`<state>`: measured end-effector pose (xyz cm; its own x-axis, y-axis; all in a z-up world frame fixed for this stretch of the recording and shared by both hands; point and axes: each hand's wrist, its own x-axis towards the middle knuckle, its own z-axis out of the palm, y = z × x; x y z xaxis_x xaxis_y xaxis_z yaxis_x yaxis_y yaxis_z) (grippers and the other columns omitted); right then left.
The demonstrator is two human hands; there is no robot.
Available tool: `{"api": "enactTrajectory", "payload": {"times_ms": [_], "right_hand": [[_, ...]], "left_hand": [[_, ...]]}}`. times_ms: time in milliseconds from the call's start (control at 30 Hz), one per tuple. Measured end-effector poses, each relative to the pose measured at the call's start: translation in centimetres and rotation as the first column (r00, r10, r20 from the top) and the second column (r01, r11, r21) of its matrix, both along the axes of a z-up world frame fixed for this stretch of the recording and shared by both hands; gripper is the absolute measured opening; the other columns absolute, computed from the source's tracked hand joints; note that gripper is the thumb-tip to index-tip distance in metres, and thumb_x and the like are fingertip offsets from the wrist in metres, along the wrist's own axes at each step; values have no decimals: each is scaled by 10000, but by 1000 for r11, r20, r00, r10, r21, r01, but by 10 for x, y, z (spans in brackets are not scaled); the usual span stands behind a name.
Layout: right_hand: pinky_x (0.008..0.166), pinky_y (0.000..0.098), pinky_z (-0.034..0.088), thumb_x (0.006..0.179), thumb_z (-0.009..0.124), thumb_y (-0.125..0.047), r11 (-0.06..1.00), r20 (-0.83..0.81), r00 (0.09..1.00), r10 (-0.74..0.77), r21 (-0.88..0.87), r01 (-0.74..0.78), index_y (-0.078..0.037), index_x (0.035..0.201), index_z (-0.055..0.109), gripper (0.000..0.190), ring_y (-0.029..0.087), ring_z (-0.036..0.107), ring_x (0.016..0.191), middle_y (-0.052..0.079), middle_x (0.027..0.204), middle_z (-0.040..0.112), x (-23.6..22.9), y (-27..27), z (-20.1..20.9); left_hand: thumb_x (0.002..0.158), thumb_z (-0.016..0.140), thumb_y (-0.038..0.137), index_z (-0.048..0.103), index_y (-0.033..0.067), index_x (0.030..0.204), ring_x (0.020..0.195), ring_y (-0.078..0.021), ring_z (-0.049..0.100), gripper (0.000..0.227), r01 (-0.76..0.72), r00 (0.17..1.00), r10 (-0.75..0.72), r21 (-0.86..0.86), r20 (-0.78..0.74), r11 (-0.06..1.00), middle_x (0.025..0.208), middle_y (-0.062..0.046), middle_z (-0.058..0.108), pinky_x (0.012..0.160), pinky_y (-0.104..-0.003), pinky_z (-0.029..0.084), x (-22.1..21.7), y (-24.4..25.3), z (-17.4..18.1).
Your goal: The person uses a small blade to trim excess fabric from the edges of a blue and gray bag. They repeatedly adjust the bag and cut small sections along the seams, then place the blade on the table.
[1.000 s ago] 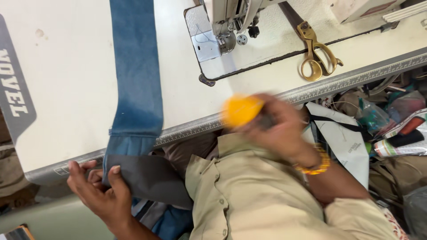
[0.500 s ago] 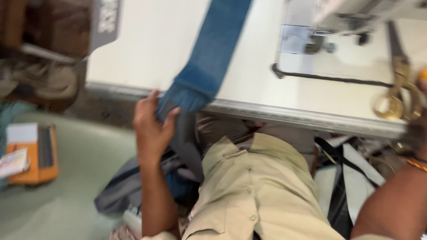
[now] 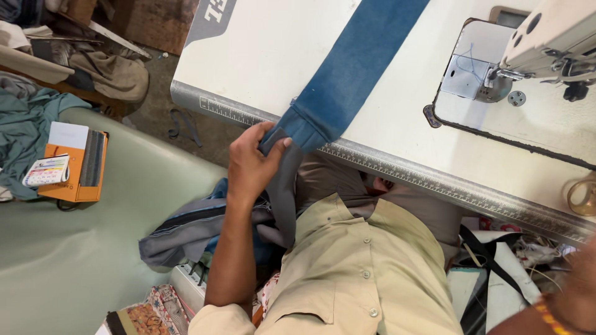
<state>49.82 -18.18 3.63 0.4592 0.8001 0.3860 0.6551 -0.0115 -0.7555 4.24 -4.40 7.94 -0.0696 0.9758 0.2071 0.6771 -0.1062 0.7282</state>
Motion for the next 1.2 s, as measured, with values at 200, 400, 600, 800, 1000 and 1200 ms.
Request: {"api": "enactTrajectory", "payload": {"times_ms": [200, 400, 600, 800, 1000, 1200], "right_hand": [[582, 257, 536, 960, 684, -128, 782, -192, 828, 527, -271, -561, -53, 1309, 650, 359, 123, 702, 644, 54, 880, 784, -128, 61, 27], [608, 228, 481, 950, 689, -66, 734, -737, 540, 407, -88, -673, -57, 1462, 390, 594, 61, 546, 702, -2, 883, 595, -170, 109, 21], [656, 204, 451, 953, 678, 37, 849, -713, 635, 297, -107, -517, -20, 1419, 451, 521, 56, 543, 761, 22, 869, 611, -138, 85, -8], [722, 209, 528, 969, 680, 47, 914, -702, 679, 215, -99, -392, -2, 1365, 484, 445, 67, 636, 813, 49, 929, 679, -106, 63, -29], [740, 219, 559, 961, 702, 62, 936, -704, 673, 227, -32, -349, 20, 1276, 563, 346, 84, 663, 843, 73, 955, 698, -120, 60, 3], [807, 242, 605, 951, 684, 14, 823, -653, 582, 485, 116, -556, 15, 1264, 550, 340, 102, 695, 952, 71, 1062, 709, -155, 87, 46]], "left_hand": [[890, 754, 32, 690, -16, 1025, 774, -300, 649, 157, 161, 985, -142, 228, -94, 960, 883, -141, 628, 673, -402, 516, 38, -29, 2], [901, 708, -44, 701, -52, 1062, 647, -256, 560, 161, 334, 934, -263, 329, -241, 883, 771, -98, 516, 574, -387, 457, 112, -75, -15], [892, 683, -51, 685, -52, 1141, 797, -268, 616, 249, 445, 895, -436, 292, -97, 847, 950, -119, 609, 684, -365, 519, 147, -81, -40], [917, 702, -38, 676, -57, 1149, 828, -274, 624, 235, 508, 854, -520, 253, -20, 823, 999, -132, 618, 704, -363, 528, 162, -85, -56], [866, 774, 15, 662, -13, 1153, 857, -331, 645, 310, 446, 881, -464, 167, 89, 879, 1030, -164, 600, 721, -395, 542, 159, -85, -40], [822, 678, -29, 590, -55, 1246, 1035, -369, 656, 434, 340, 912, -369, 172, 178, 924, 1140, -183, 620, 895, -394, 551, 127, -64, -23]]}}
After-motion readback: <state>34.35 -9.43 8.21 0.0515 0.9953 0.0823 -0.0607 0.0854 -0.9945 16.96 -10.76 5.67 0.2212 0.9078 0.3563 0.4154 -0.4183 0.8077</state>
